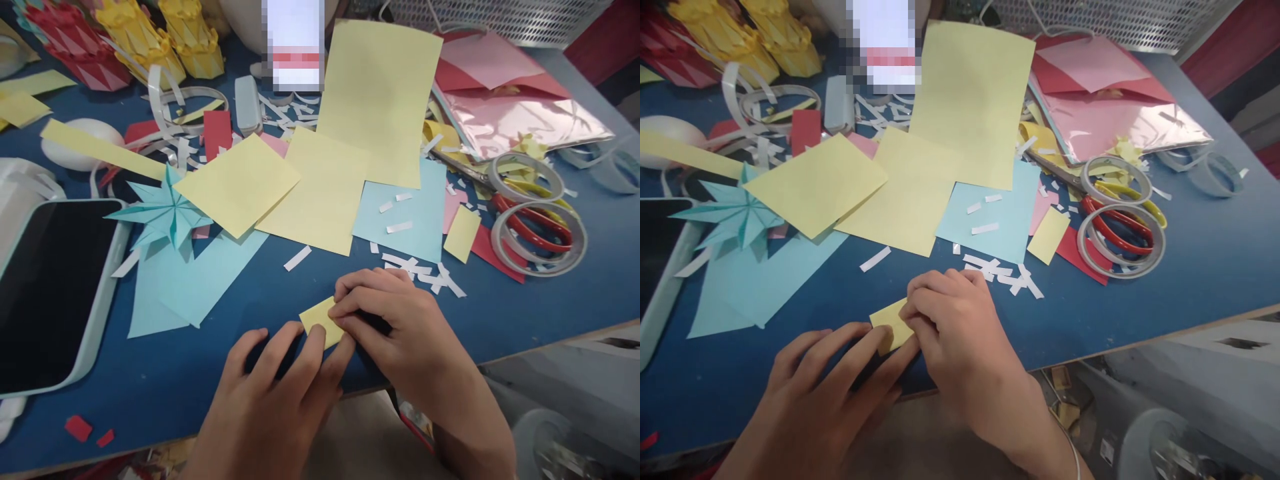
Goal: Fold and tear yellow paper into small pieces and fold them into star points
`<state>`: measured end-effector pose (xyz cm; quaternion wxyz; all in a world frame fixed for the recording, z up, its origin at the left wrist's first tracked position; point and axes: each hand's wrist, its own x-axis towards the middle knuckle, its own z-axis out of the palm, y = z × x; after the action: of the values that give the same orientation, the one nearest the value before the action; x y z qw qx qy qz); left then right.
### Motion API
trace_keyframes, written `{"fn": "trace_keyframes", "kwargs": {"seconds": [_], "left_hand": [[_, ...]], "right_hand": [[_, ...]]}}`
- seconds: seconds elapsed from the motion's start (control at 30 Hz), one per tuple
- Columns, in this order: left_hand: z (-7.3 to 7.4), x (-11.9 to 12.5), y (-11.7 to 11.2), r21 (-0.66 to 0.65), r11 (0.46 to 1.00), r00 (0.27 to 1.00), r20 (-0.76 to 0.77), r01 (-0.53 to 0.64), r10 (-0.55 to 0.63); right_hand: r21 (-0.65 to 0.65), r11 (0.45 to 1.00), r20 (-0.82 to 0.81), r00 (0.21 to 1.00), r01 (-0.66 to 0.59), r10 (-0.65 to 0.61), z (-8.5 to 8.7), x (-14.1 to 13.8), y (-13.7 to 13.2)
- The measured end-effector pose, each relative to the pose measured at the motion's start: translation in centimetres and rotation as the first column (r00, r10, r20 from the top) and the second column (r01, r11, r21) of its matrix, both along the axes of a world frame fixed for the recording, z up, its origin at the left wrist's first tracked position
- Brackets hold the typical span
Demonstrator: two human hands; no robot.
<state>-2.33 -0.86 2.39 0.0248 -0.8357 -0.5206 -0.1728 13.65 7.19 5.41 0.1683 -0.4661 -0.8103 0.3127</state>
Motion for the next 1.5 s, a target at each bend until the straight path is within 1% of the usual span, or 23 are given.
{"fn": "trace_keyframes", "kwargs": {"seconds": [0.13, 0.23, 0.37, 0.47, 0.57, 0.83, 0.93, 1.0, 1.07, 1.2, 1.37, 1.5], "left_hand": [[0.1, -0.2, 0.2, 0.000, 0.999, 0.999, 0.015, 0.035, -0.035], [0.1, -0.7, -0.1, -0.009, 1.000, 0.998, 0.050, 0.025, -0.025], [0.4, -1.7, -0.5, -0.029, 0.999, 0.998, 0.048, 0.030, -0.028], [0.8, -2.3, -0.6, -0.060, 0.997, 0.998, 0.043, 0.056, -0.054], [1.0, -2.7, -0.7, -0.075, 0.996, 0.997, 0.048, 0.056, -0.052], [1.0, -2.2, -0.9, -0.055, 0.998, 0.989, 0.147, -0.011, 0.019], [0.9, -2.3, -0.9, -0.054, 0.998, 0.986, 0.166, -0.015, 0.024], [0.7, -2.4, -1.0, -0.056, 0.998, 0.987, 0.163, 0.025, -0.016], [0.6, -2.6, -1.1, -0.064, 0.997, 0.985, 0.169, 0.042, -0.030], [0.6, -2.4, -1.2, -0.097, 0.995, 0.983, 0.181, -0.015, 0.032], [0.5, -2.2, -1.2, -0.088, 0.996, 0.984, 0.177, -0.008, 0.023], [0.5, -2.3, -1.1, -0.067, 0.998, 0.986, 0.164, -0.014, 0.025]], "right_hand": [[-0.007, 1.000, 0.011, 1.000, 0.004, -0.004, 0.1, 0.0, 0.0], [0.004, 1.000, 0.026, 1.000, 0.013, -0.013, 0.2, 0.0, -0.1], [0.006, 1.000, 0.041, 0.999, 0.018, -0.018, 0.2, 0.0, -0.1], [-0.003, 1.000, 0.029, 0.999, 0.022, -0.022, 0.2, 0.0, -0.1], [-0.024, 0.999, 0.006, 1.000, 0.024, -0.024, 0.1, 0.0, -0.2], [-0.016, 0.999, -0.039, 0.999, 0.029, -0.029, 0.0, 0.0, -0.3], [0.003, 1.000, -0.047, 0.999, 0.023, -0.022, -0.1, 0.0, -0.3], [0.021, 1.000, -0.053, 0.998, 0.014, -0.013, -0.2, 0.0, -0.3], [0.035, 0.999, -0.054, 0.999, 0.006, -0.004, -0.3, 0.1, -0.4], [0.067, 0.998, -0.059, 0.998, -0.012, 0.016, -0.5, 0.3, -0.8], [0.039, 0.998, -0.049, 0.998, -0.045, 0.047, -0.5, 0.8, -1.3], [0.050, 0.996, -0.064, 0.995, -0.071, 0.074, -0.5, 1.1, -1.5]]}}
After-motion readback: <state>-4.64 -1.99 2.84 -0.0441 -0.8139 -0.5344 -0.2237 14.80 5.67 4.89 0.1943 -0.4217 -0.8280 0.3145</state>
